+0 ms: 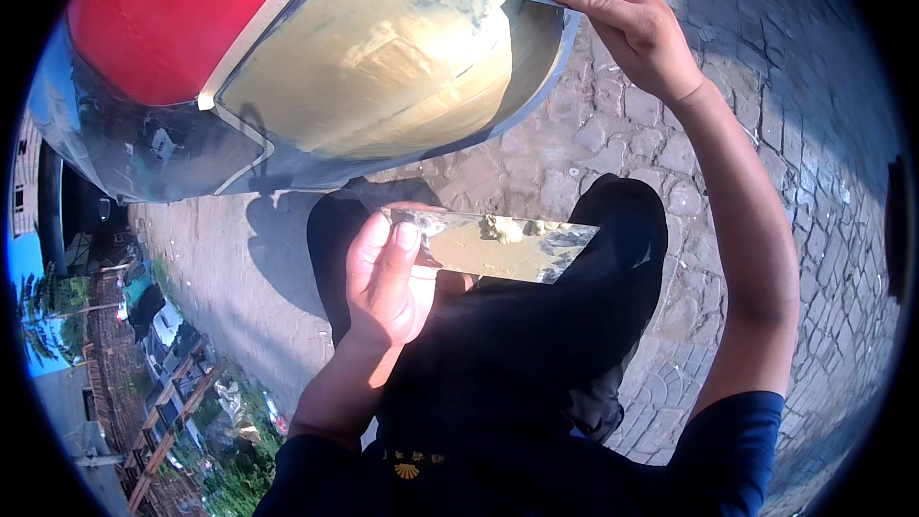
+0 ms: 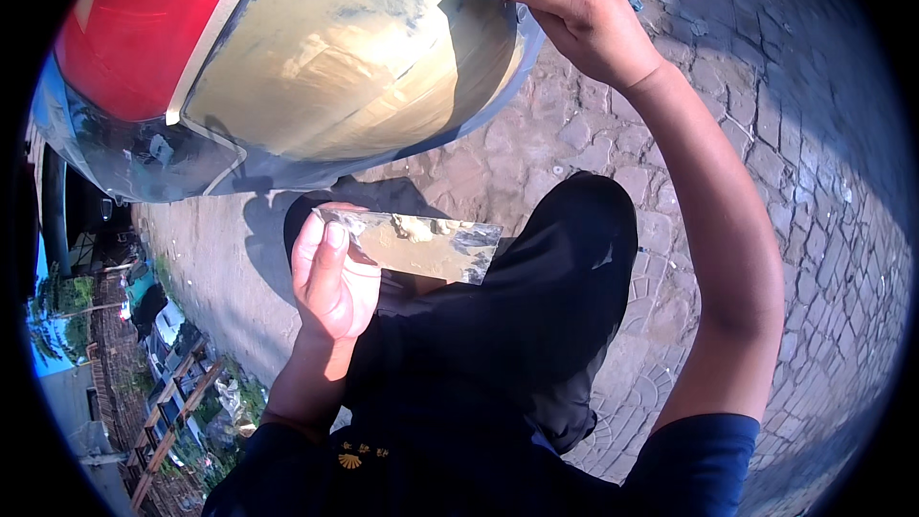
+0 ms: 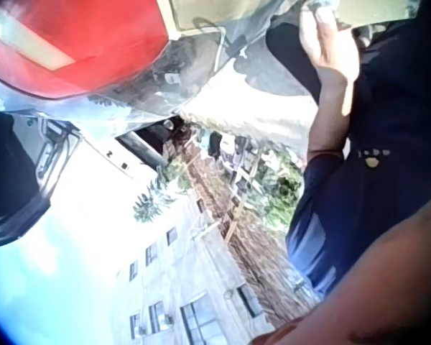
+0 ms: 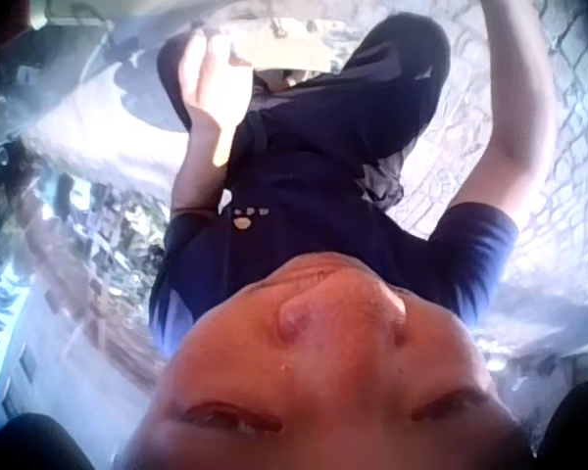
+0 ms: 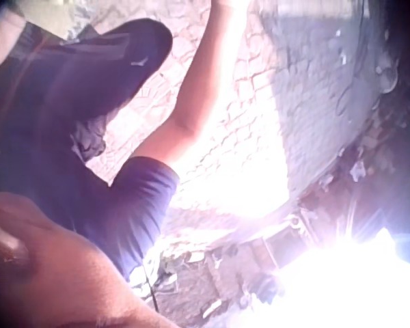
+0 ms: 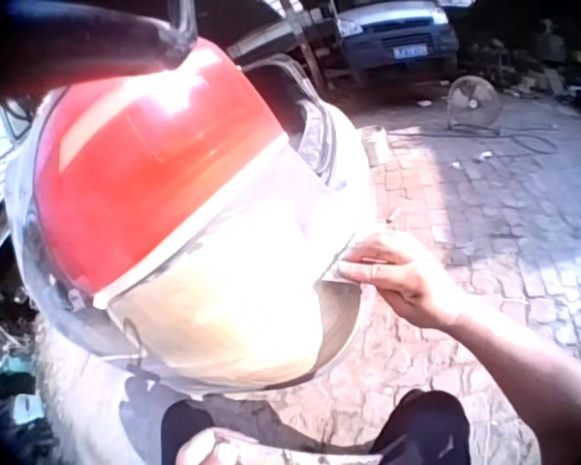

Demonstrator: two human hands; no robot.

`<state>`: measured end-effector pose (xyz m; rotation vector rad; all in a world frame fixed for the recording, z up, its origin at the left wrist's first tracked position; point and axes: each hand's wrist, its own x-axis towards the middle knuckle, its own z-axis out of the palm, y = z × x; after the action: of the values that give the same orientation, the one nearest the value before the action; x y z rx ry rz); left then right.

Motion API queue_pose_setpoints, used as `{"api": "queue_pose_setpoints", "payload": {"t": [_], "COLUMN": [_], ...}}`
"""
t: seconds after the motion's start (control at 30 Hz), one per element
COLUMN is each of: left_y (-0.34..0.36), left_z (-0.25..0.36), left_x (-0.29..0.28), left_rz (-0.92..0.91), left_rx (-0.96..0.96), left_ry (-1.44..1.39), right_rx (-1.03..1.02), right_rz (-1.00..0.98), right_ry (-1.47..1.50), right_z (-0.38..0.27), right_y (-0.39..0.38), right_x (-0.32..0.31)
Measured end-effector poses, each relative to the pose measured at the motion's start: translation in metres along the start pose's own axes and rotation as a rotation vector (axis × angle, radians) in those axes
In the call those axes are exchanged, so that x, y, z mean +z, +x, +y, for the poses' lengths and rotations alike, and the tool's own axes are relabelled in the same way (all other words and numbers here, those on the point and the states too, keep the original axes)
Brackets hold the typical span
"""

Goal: The person applies yellow body filler to a car's rear panel using a plastic scraper, smoothing the material across the surface to repair a damaged area.

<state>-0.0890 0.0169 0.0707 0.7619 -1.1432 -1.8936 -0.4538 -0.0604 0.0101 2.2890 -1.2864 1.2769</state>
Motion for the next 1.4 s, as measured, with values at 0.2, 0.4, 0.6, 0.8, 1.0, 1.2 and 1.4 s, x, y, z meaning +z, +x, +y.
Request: {"api": "queue_pose_setpoints", "payload": {"t": [0.2, 0.4, 0.6, 0.8, 1.0, 1.2, 1.4], "left_y": [-0.021, -0.035, -0.05, -0.069, -0.084, -0.092, -0.09], "left_z": [0.004, 0.001, 0.009, 0.005, 0.009, 0.006, 0.009], "left_x": [-0.01, -0.026, -0.041, -0.063, -0.071, -0.083, -0.081], "left_rz": [0.044, 0.025, -0.008, 0.008, 0.07, 0.039, 0.012], "left_rx": [0.027, 0.035, 0.086, 0.076, 0.062, 0.056, 0.041], "left_ry": [0.0, -0.033, -0.009, -0.09, -0.079, -0.094, -0.078], "right_rx": [0.103, -0.037, -0.016, 0.81, 1.047, 0.821, 0.922], "right_rz": [-0.152, 0.18, -0.06, 0.303, 0.443, 0.313, 0.459], "right_ry": [0.095, -0.263, -0.271, 0.299, 0.349, -0.07, -0.019], "right_z": [-0.01, -0.102, -0.107, -0.047, -0.025, -0.123, -0.104], "right_y": [-0.047, -0.006, -0.017, -0.009, 0.007, 0.005, 0.004], "right_x": [0.013, 0.044, 0.041, 0.019, 0.038, 0.079, 0.056]}}
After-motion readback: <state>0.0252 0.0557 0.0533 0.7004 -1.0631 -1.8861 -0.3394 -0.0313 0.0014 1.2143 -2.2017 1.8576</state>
